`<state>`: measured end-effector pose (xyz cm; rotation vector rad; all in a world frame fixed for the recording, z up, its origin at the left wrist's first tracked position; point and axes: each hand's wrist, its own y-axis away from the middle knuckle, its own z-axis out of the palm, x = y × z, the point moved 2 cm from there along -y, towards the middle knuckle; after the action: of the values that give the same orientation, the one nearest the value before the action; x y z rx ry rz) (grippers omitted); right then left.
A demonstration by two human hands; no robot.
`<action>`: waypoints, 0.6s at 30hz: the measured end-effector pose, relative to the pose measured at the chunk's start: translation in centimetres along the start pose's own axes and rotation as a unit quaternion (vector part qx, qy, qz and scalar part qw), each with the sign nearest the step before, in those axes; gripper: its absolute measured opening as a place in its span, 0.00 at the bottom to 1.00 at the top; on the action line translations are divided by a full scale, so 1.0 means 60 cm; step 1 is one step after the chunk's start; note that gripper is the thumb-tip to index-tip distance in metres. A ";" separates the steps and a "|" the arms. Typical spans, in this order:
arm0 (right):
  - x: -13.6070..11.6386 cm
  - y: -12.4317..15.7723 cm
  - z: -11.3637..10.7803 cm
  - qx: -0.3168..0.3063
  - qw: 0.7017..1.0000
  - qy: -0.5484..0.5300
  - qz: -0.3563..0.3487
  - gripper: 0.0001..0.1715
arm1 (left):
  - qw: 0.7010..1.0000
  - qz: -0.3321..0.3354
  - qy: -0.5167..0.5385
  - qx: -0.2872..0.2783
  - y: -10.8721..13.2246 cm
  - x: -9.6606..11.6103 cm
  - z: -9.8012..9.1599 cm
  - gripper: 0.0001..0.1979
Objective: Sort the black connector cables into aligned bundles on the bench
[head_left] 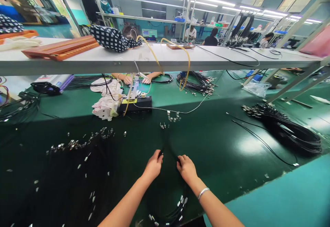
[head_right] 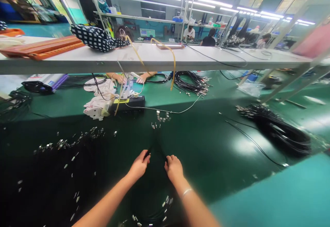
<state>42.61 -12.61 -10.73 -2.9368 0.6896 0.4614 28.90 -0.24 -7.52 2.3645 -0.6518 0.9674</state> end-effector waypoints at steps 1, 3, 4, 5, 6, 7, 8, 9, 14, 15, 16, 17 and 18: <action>-0.002 -0.003 0.000 -0.004 1.000 -0.001 -0.016 0.13 | 1.000 0.007 -0.020 -0.015 -0.005 0.006 0.013 0.09; -0.005 -0.009 0.000 -0.009 0.999 -0.002 -0.036 0.13 | 0.997 0.011 -0.065 -0.039 -0.017 0.012 0.037 0.11; -0.007 -0.013 0.000 -0.011 0.999 -0.004 -0.040 0.13 | 0.995 0.011 -0.088 -0.047 -0.023 0.014 0.047 0.12; -0.008 -0.016 0.000 -0.011 0.999 -0.006 -0.040 0.13 | 0.993 0.010 -0.109 -0.053 -0.029 0.015 0.054 0.13; -0.009 -0.018 0.000 -0.010 0.999 -0.008 -0.037 0.13 | 0.990 0.010 -0.130 -0.056 -0.033 0.015 0.058 0.13; -0.010 -0.020 0.000 -0.008 0.999 -0.011 -0.034 0.13 | 0.987 0.012 -0.149 -0.056 -0.036 0.016 0.060 0.14; -0.010 -0.022 0.000 -0.006 0.999 -0.013 -0.029 0.13 | 0.984 0.015 -0.167 -0.055 -0.038 0.017 0.060 0.15; -0.011 -0.023 -0.001 -0.004 1.000 -0.016 -0.025 0.14 | 0.981 0.019 -0.184 -0.054 -0.039 0.017 0.059 0.15; -0.010 -0.022 -0.009 0.003 0.999 -0.034 -0.015 0.13 | 0.969 0.029 -0.244 -0.038 -0.033 0.017 0.055 0.20; -0.009 -0.021 -0.010 0.006 0.999 -0.038 -0.014 0.14 | 0.967 0.025 -0.250 -0.034 -0.030 0.015 0.055 0.21; -0.008 -0.019 -0.011 0.009 0.999 -0.043 -0.013 0.14 | 0.966 0.020 -0.255 -0.030 -0.026 0.012 0.055 0.22; -0.006 -0.017 -0.011 0.011 0.999 -0.048 -0.011 0.14 | 0.966 0.013 -0.258 -0.028 -0.021 0.009 0.055 0.22; -0.005 -0.015 -0.010 0.013 0.998 -0.053 -0.008 0.15 | 0.965 0.006 -0.260 -0.027 -0.017 0.005 0.054 0.22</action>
<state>42.94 -11.76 -10.03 -2.8666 0.6531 0.5961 31.31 -1.50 -9.57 2.5777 -0.8695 0.3147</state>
